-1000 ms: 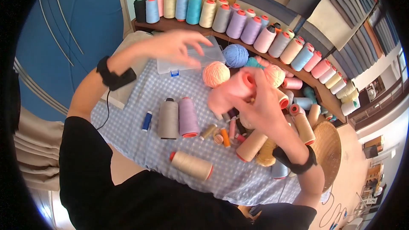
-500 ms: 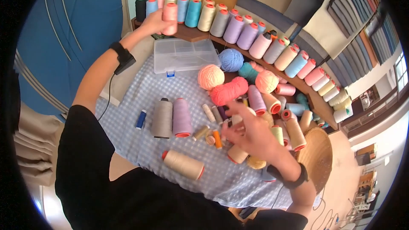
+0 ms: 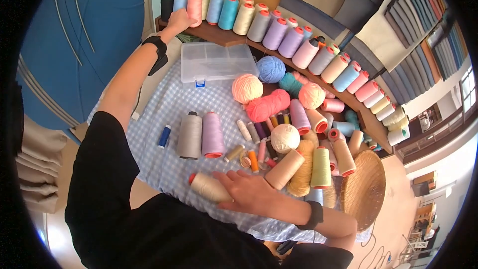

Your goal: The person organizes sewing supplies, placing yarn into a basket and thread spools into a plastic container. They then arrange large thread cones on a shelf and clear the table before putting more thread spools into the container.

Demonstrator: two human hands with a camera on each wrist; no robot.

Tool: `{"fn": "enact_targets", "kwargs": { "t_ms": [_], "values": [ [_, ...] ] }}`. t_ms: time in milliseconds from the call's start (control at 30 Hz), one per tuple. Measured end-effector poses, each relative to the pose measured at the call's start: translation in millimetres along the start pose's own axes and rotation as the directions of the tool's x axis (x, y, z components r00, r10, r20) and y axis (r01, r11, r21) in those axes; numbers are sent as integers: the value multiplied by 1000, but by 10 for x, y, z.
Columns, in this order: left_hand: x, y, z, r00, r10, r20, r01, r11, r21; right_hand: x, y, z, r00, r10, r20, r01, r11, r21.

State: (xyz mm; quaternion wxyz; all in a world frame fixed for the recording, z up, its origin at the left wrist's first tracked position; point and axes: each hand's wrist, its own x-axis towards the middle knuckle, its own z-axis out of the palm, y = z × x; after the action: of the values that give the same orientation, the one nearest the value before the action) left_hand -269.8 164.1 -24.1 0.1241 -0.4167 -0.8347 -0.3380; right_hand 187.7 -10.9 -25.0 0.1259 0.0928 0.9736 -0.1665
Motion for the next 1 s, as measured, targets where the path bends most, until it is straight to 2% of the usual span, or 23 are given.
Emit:
{"fn": "enact_targets", "kwargs": {
  "t_ms": [33,100,133,200,267,333,400,433,467,500,533,600,633,667,700,733,800,833,867,900,933,967,1000],
  "values": [
    [18,-26,-2,1000,2,-1,-2,1000,-2,43,-22,-12,999,14,50,-14,1000,14],
    [-68,40,-222,934,-8,358,21,999,-33,76,-30,-53,995,29,95,-31,999,27],
    [-123,100,-300,933,-6,359,18,999,-32,81,-38,-72,994,29,102,-35,998,60],
    [-288,289,-441,797,95,597,11,985,-171,103,-19,-112,994,26,107,-37,994,104],
    [-652,585,-789,686,269,676,-87,953,-291,74,96,-214,974,93,207,-150,948,281],
    [-1053,893,-1141,530,442,724,-145,888,-436,17,205,-353,990,67,127,-114,902,416],
    [-1369,1100,-1352,326,571,753,-84,811,-579,5,301,-482,997,58,40,-70,752,655],
    [-1510,1174,-1415,318,565,762,-77,816,-573,13,262,-533,990,144,-9,-77,582,810],
    [-1634,1248,-1472,208,606,768,6,784,-621,23,244,-579,970,239,-41,-57,386,921],
    [-1719,1297,-1504,98,649,754,92,749,-657,60,280,-619,951,284,-124,6,380,925],
    [-1766,1330,-1520,88,652,753,84,749,-658,117,280,-616,918,284,-278,177,335,926],
    [-1807,1418,-1538,123,644,755,27,759,-651,170,270,-668,891,320,-322,175,413,894],
    [-1732,1408,-1482,115,649,752,2,757,-654,211,296,-658,884,327,-333,182,415,891],
    [-1652,1401,-1486,109,652,750,-13,755,-655,273,356,-615,874,331,-356,127,552,824],
    [-1567,1393,-1502,256,602,756,-71,792,-607,329,404,-581,861,336,-382,65,672,738],
    [-1457,1379,-1518,398,549,735,-124,826,-550,379,416,-578,849,345,-401,75,672,737],
    [-1117,1217,-1370,619,512,596,-234,845,-482,472,439,-561,879,419,-228,-258,821,510],
    [-915,1082,-1245,707,527,471,-357,842,-404,534,520,-478,903,377,-208,-237,838,491],
    [-717,951,-1113,769,549,328,-462,832,-308,620,565,-389,893,385,-232,-229,834,502],
    [-538,851,-1001,757,568,324,-485,820,-303,732,577,-309,908,369,-198,-269,876,399],
    [-374,763,-892,788,545,286,-512,839,-187,820,553,-289,920,359,-157,-305,908,287],
    [-257,688,-781,819,521,240,-520,851,-71,875,465,-348,916,364,-171,-306,907,289],
    [-180,631,-678,815,531,232,-530,845,-71,916,352,-443,922,379,-82,-351,905,240]
  ]
}}
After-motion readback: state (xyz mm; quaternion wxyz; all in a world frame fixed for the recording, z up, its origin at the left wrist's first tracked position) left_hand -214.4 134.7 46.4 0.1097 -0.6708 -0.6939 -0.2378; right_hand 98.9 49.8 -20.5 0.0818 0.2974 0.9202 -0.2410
